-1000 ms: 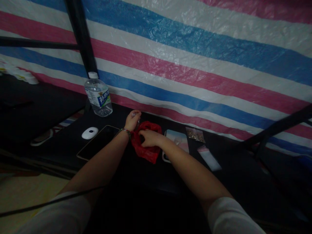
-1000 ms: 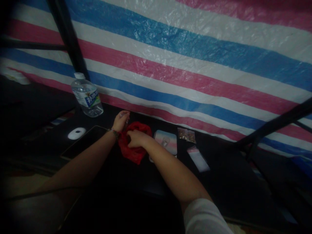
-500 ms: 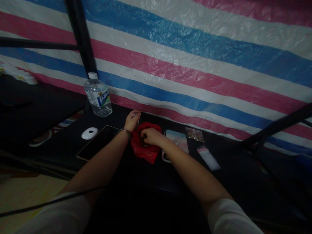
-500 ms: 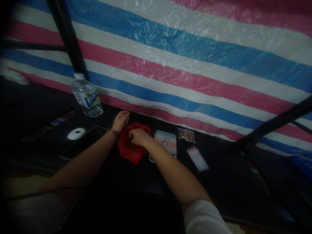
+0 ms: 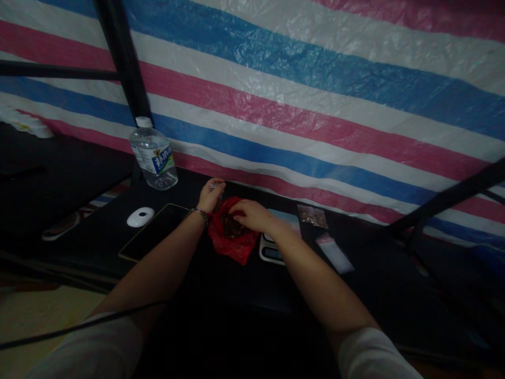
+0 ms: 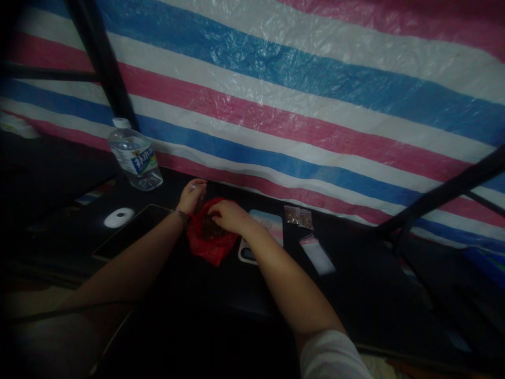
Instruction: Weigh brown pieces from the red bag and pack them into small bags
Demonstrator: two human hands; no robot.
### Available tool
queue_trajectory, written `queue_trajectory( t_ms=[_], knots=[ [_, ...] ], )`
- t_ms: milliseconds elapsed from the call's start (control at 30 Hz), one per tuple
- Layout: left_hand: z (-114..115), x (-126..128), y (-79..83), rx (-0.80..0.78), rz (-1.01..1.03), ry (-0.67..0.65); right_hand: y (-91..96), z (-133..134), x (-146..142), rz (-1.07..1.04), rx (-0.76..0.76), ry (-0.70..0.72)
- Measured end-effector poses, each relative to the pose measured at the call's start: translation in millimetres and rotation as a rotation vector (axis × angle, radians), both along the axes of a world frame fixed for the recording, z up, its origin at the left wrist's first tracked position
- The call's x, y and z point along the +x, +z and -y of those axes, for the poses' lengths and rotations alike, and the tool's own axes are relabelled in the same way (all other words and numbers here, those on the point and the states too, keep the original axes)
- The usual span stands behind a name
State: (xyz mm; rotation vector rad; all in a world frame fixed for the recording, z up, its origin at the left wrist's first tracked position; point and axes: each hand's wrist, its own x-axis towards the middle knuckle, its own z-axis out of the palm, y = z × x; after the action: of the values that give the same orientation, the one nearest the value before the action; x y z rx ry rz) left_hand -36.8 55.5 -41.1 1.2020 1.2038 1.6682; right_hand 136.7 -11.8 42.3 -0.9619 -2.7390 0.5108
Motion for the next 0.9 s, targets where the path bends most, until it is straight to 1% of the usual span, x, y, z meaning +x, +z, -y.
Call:
queue_trajectory(
  t_ms=[67,167,233,267,300,367,467,533,567,633,667,733,800,867,900],
  knots=[
    [3,-1,3.0,0.020,-0.044,0.013,4.8,4,6,-0.034,-0.001,-0.032],
    [12,-7,15.6,0.099,-0.224,0.068,8.6,11,19,-0.168,0.049,-0.138],
    [22,-10,31.0,0.177,-0.379,0.099,9.7,18,31,-0.303,0.094,-0.231],
    [29,-8,40.3,0.221,-0.425,0.115,9.8,24,36,-0.355,0.098,-0.260],
    [37,-4,50.3,0.258,-0.478,0.103,9.6,30,42,-0.395,0.087,-0.277],
    [54,12,70.3,0.325,-0.567,0.043,8.7,42,50,-0.455,0.035,-0.299],
    [80,51,93.7,0.373,-0.745,-0.121,9.0,58,59,-0.545,-0.087,-0.349],
    [94,79,103.3,0.393,-0.843,-0.233,12.5,63,66,-0.598,-0.131,-0.426],
    [99,91,106.7,0.399,-0.869,-0.262,15.2,63,70,-0.610,-0.126,-0.479],
    [105,109,112.5,0.412,-0.886,-0.303,21.5,61,83,-0.588,-0.080,-0.572],
    [106,115,115.3,0.420,-0.877,-0.324,24.5,59,92,-0.562,-0.055,-0.601],
    [105,116,120.3,0.431,-0.835,-0.356,28.5,53,115,-0.529,-0.010,-0.643],
    [101,105,123.3,0.404,-0.810,-0.347,27.4,48,146,-0.571,0.042,-0.720],
    [95,86,121.6,0.309,-0.878,-0.300,18.8,46,179,-0.650,0.079,-0.818],
    [92,75,118.6,0.219,-0.957,-0.314,11.4,45,195,-0.688,0.081,-0.841]
  ],
)
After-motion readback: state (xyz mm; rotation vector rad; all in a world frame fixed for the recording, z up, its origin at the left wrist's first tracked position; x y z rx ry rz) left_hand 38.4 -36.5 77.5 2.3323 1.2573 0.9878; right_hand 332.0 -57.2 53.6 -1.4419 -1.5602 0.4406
